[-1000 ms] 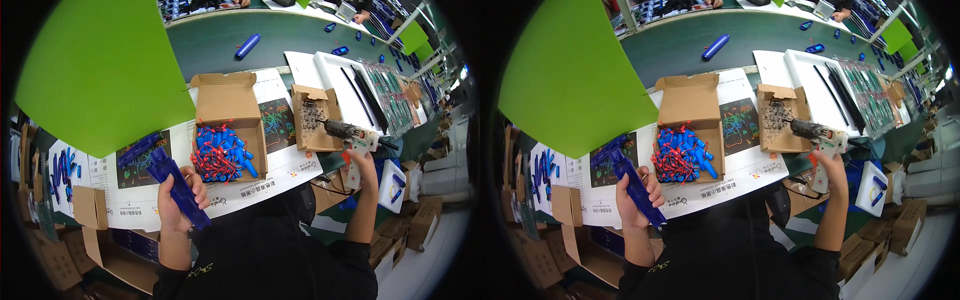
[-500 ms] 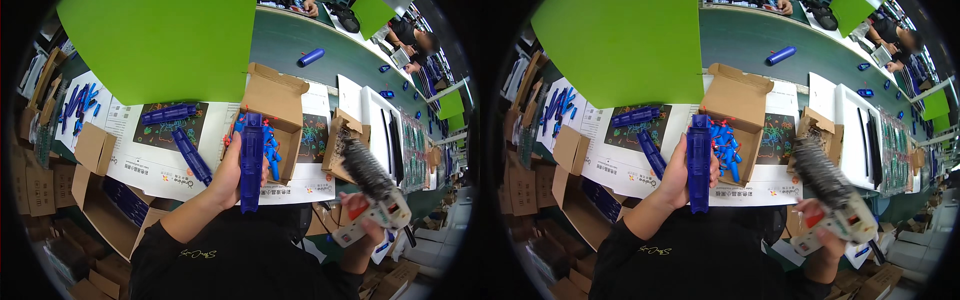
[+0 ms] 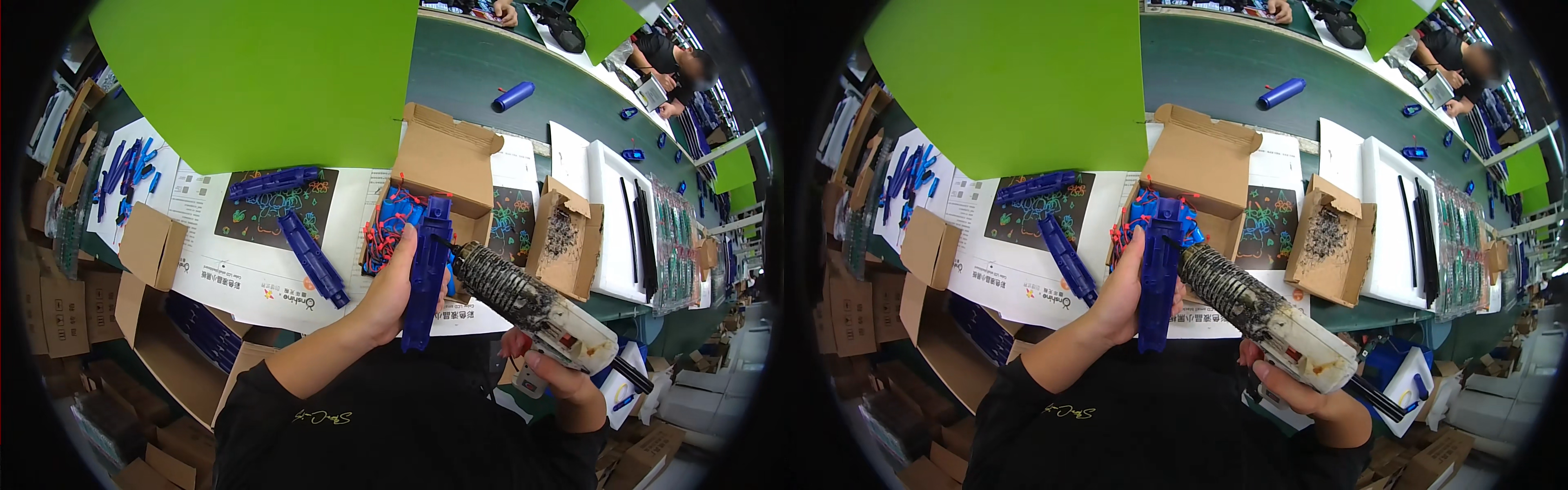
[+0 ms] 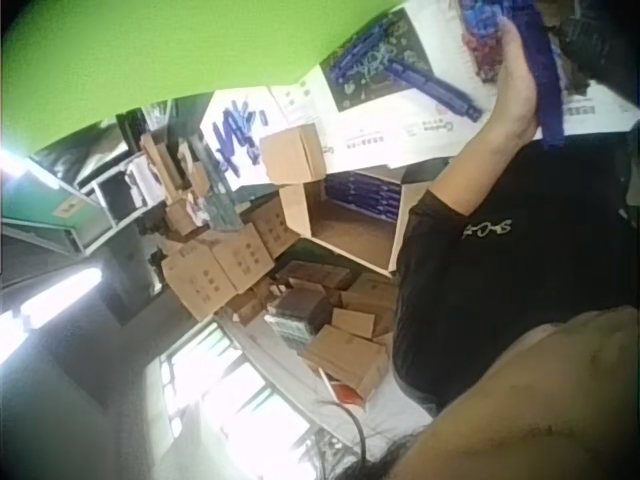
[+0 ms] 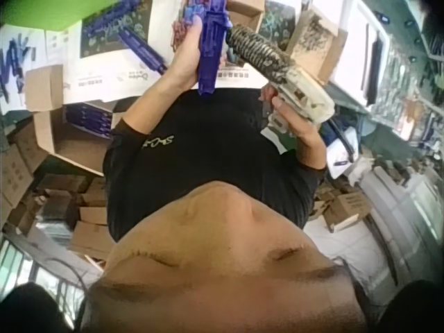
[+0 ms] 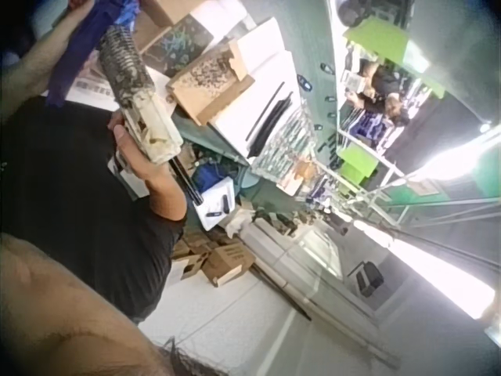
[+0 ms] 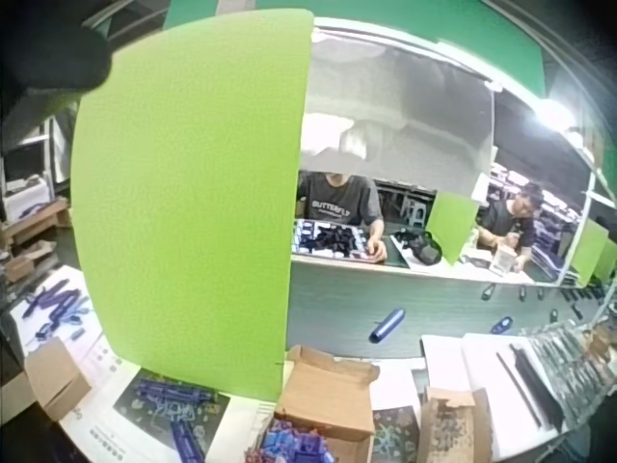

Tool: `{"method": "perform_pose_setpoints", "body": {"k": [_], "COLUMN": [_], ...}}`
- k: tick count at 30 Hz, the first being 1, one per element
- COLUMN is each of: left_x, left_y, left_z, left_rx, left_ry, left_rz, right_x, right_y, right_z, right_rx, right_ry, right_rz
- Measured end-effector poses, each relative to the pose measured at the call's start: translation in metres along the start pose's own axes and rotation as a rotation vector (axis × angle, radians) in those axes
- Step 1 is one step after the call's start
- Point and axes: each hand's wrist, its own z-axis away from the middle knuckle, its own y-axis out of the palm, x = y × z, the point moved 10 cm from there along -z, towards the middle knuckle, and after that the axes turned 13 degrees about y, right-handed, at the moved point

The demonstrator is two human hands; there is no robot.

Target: The recorder is assembling blue plastic electronic components, inserting red and blue wires, and using a hot air gun to shrink tubing or dry glue on an assembly line.

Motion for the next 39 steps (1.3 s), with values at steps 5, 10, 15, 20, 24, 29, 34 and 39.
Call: {"method": "perform_pose_setpoints", "body": {"k": [5, 10, 15, 20, 24, 29, 34, 39], "left_x": [0.003, -0.014, -0.018, -0.008, 0.002, 0.005, -0.015, -0.014], "left_y": [-0.002, -0.01, -0.003, -0.003, 0.0, 0.004, 0.002, 0.002], "left_z": [-0.002, -0.014, -0.015, -0.012, -0.009, -0.004, -0.014, -0.014], "left_rx": [-0.01, -0.007, 0.029, 0.009, 0.051, 0.084, 0.021, 0.033], "left_ry": [-0.005, 0.147, 0.203, 0.109, 0.026, -0.013, 0.151, 0.16], "left_rz": [-0.016, -0.041, -0.066, -0.067, -0.046, -0.054, -0.065, -0.063], "right_x": [-0.006, 0.005, 0.006, 0.024, 0.029, 0.015, 0.03, 0.036], "right_y": [-0.007, 0.003, 0.002, 0.0, -0.006, -0.024, 0.004, 0.009], "right_z": [0.001, 0.016, 0.025, 0.021, 0.024, 0.021, 0.025, 0.029], "right_rx": [-0.078, -0.09, -0.121, -0.196, -0.243, -0.294, -0.13, -0.118], "right_ry": [0.047, 0.003, -0.15, -0.086, -0.242, 0.013, -0.161, -0.237], "right_rz": [0.322, 0.688, 0.907, 0.837, 0.771, 0.52, 0.847, 1.016]}}
